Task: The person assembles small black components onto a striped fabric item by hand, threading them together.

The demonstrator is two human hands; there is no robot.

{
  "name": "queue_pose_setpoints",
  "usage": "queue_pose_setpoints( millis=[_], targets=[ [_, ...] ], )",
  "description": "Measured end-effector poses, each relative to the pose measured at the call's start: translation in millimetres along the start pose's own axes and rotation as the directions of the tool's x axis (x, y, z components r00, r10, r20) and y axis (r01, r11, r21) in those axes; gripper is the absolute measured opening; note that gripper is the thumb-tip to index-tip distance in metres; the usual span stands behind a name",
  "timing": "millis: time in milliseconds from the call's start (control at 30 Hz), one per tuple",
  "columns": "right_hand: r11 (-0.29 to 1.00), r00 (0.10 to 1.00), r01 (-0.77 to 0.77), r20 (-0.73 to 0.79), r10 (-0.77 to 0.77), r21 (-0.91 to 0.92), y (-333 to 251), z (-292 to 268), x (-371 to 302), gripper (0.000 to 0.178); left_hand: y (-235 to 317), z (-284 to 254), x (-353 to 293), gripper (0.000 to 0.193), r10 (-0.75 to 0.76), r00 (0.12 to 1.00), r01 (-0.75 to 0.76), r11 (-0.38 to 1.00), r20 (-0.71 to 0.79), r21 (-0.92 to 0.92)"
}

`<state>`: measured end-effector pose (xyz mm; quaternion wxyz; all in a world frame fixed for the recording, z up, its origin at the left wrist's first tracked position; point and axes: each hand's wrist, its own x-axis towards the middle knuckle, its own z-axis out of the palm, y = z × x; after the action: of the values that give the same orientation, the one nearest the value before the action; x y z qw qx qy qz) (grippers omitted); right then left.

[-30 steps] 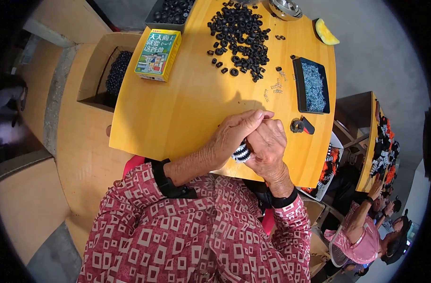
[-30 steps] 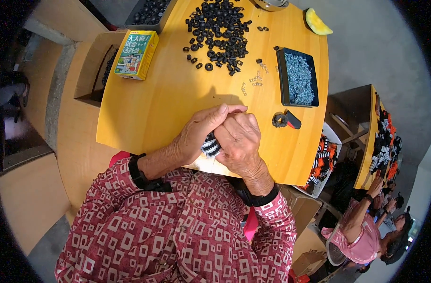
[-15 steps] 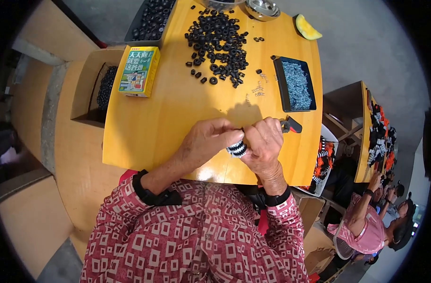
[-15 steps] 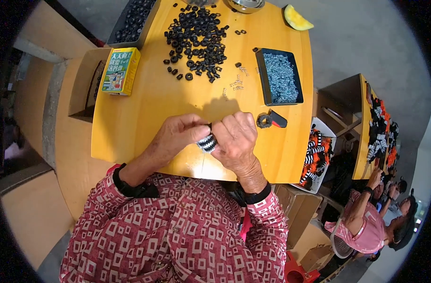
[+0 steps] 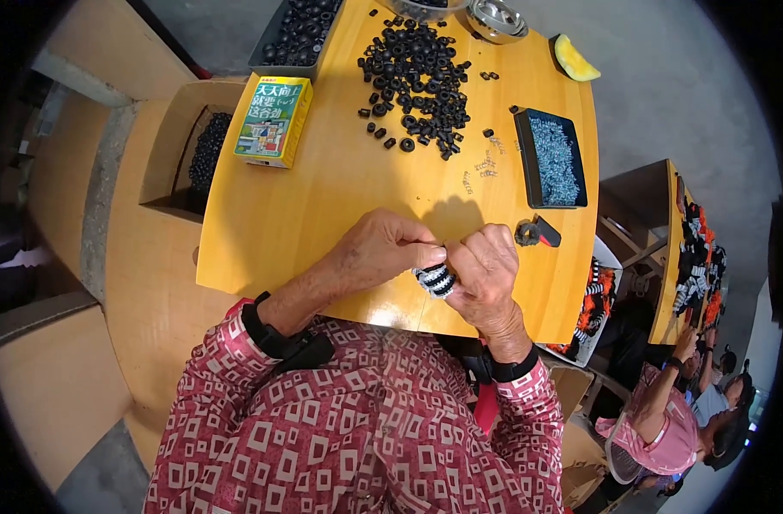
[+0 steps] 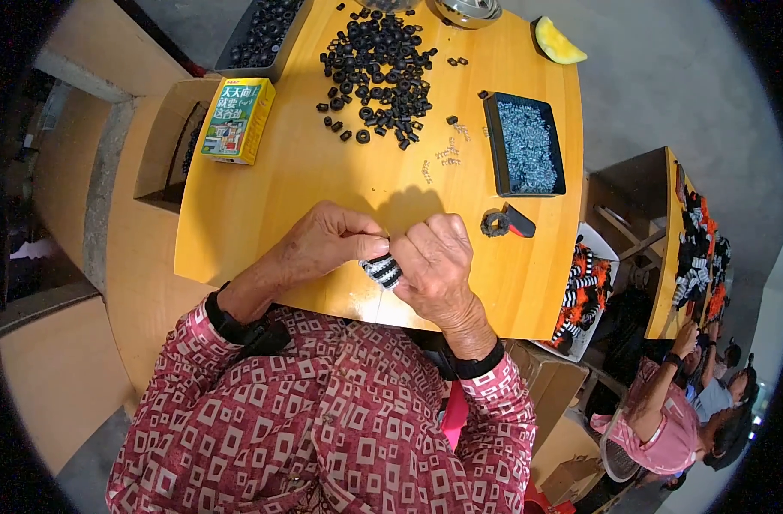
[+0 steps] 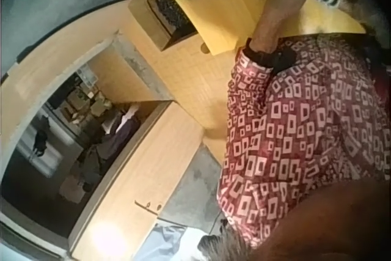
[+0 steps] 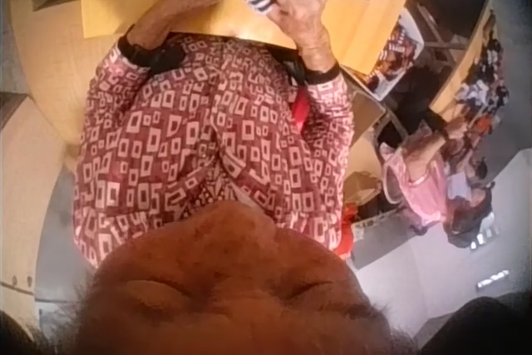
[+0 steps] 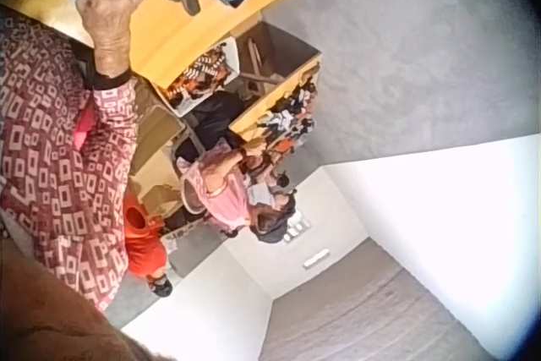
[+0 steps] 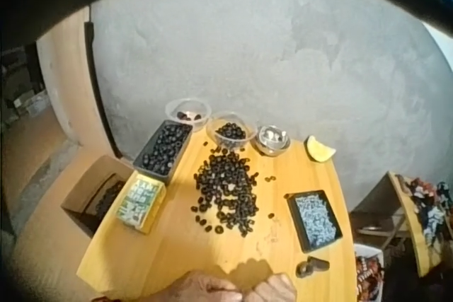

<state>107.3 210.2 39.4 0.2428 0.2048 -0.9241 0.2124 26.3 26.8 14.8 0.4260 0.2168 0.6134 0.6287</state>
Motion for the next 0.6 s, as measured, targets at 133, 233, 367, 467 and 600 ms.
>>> queue_pose_setpoints(
  millis=[133, 233, 367, 467, 600],
  targets=[
    [0.998, 0.998, -0.060, -0.033, 0.061, 0.017, 1.5, 5.5, -0.3, 0.019, 7.0, 1.5, -3.3, 0.020, 0.007, 0.999, -0.009, 0.999, -0.043, -0.041],
    [0.998, 0.997, -0.068, -0.028, 0.068, 0.014, -2.1, 10.9, -1.2, 0.018, 11.2, 2.5, 0.7, 0.027, 0.038, 0.983, -0.054, 0.995, -0.179, -0.087],
    [0.996, 0.997, -0.072, -0.032, 0.074, 0.060, -10.1, 19.0, 2.5, 0.019, 2.0, 24.2, 9.4, 0.043, 0.193, 0.948, -0.260, 0.928, -0.254, -0.267],
    [0.997, 0.997, -0.017, -0.075, 0.022, 0.078, -11.0, 24.2, 1.9, 0.017, 2.4, 32.0, 6.1, 0.052, 0.120, 0.982, -0.162, 0.931, -0.143, -0.329],
    [0.993, 0.999, -0.027, -0.031, 0.031, 0.115, -13.0, 28.4, 3.2, 0.017, 5.9, 31.0, 2.9, 0.056, 0.101, 0.980, -0.155, 0.924, -0.169, -0.350]
  ],
)
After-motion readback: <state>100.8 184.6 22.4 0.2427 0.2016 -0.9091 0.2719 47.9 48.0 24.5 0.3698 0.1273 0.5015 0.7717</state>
